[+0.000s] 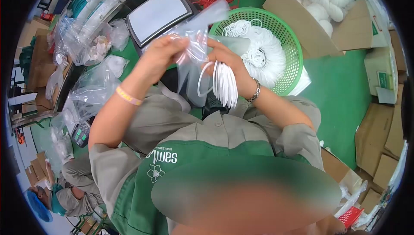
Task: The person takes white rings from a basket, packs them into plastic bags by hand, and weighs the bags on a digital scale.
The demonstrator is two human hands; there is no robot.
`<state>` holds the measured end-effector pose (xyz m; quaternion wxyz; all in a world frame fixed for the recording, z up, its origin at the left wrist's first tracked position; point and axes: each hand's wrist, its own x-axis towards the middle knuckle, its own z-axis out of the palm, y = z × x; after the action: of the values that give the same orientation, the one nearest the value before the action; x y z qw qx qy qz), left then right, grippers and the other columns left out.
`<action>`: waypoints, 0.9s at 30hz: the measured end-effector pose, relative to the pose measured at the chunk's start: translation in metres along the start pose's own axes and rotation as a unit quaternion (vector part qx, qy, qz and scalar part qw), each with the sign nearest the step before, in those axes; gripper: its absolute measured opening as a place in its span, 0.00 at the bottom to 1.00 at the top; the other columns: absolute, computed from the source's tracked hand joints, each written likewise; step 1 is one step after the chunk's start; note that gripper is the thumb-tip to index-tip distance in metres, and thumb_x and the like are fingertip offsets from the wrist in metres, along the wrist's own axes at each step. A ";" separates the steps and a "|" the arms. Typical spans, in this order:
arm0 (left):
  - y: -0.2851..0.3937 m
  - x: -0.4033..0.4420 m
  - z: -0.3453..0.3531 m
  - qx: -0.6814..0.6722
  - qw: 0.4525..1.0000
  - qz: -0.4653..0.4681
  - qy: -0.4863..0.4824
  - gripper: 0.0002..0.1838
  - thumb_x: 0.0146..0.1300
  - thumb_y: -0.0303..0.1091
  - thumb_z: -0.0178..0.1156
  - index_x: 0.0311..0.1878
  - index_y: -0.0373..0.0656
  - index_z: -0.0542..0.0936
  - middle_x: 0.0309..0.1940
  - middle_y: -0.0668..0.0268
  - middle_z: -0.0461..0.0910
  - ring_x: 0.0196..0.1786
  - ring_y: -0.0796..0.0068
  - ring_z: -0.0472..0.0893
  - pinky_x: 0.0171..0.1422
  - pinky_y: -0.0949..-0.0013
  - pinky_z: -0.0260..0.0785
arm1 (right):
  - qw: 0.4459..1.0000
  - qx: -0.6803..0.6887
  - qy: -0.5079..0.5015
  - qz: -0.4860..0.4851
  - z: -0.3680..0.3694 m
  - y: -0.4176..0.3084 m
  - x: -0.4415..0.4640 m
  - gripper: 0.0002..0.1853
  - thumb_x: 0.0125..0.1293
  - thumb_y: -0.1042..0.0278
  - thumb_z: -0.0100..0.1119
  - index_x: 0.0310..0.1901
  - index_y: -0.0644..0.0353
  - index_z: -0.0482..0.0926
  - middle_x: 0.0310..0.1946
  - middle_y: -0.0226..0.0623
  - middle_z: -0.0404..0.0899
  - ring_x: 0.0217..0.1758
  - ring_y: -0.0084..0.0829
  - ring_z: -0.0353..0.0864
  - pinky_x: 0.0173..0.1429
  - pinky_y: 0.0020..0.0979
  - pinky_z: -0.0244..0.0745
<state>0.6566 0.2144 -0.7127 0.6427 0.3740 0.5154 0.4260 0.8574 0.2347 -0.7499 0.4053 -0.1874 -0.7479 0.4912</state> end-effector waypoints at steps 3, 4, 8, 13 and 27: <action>0.020 -0.002 -0.035 0.022 0.989 0.136 0.063 0.10 0.62 0.38 0.55 0.37 0.40 0.77 0.28 0.73 0.75 0.30 0.85 0.71 0.37 0.80 0.64 | 0.997 -0.032 0.062 -0.024 0.006 0.018 0.004 0.07 0.60 0.69 0.56 0.34 0.63 0.71 0.57 0.48 0.63 0.50 0.28 0.71 0.47 0.24 0.69; 0.029 -0.001 -0.047 0.007 0.978 0.200 0.061 0.11 0.62 0.39 0.55 0.37 0.40 0.77 0.28 0.73 0.74 0.30 0.84 0.71 0.37 0.79 0.64 | 0.996 -0.034 0.082 -0.030 0.008 0.028 0.007 0.06 0.61 0.69 0.54 0.34 0.62 0.71 0.51 0.46 0.69 0.42 0.23 0.74 0.42 0.22 0.70; 0.069 -0.009 -0.073 -0.065 0.950 0.139 0.273 0.16 0.61 0.45 0.56 0.32 0.40 0.77 0.20 0.74 0.71 0.22 0.86 0.69 0.28 0.81 0.61 | 0.962 0.179 0.058 0.199 0.013 0.047 0.009 0.04 0.62 0.71 0.52 0.33 0.63 0.72 0.36 0.38 0.77 0.28 0.16 0.73 0.31 0.19 0.69; 0.052 -0.022 -0.021 0.257 0.944 0.171 0.113 0.14 0.58 0.39 0.59 0.21 0.42 0.74 0.16 0.78 0.63 0.22 0.89 0.60 0.24 0.81 0.51 | 0.956 0.260 0.102 0.091 0.011 0.017 0.040 0.10 0.60 0.65 0.55 0.37 0.63 0.74 0.27 0.34 0.77 0.20 0.13 0.69 0.21 0.15 0.62; 0.050 -0.003 -0.074 -0.093 0.945 0.238 0.205 0.03 0.63 0.27 0.49 0.39 0.42 0.71 0.31 0.70 0.76 0.32 0.81 0.75 0.36 0.80 0.66 | 0.982 0.007 0.153 0.114 -0.016 0.075 0.033 0.04 0.55 0.75 0.59 0.30 0.61 0.73 0.29 0.29 0.76 0.32 0.17 0.73 0.36 0.20 0.70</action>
<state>0.5756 0.2326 -0.6800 0.4351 0.3285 0.4901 0.6801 0.8415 0.2996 -0.7995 0.4576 -0.3420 -0.6473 0.5047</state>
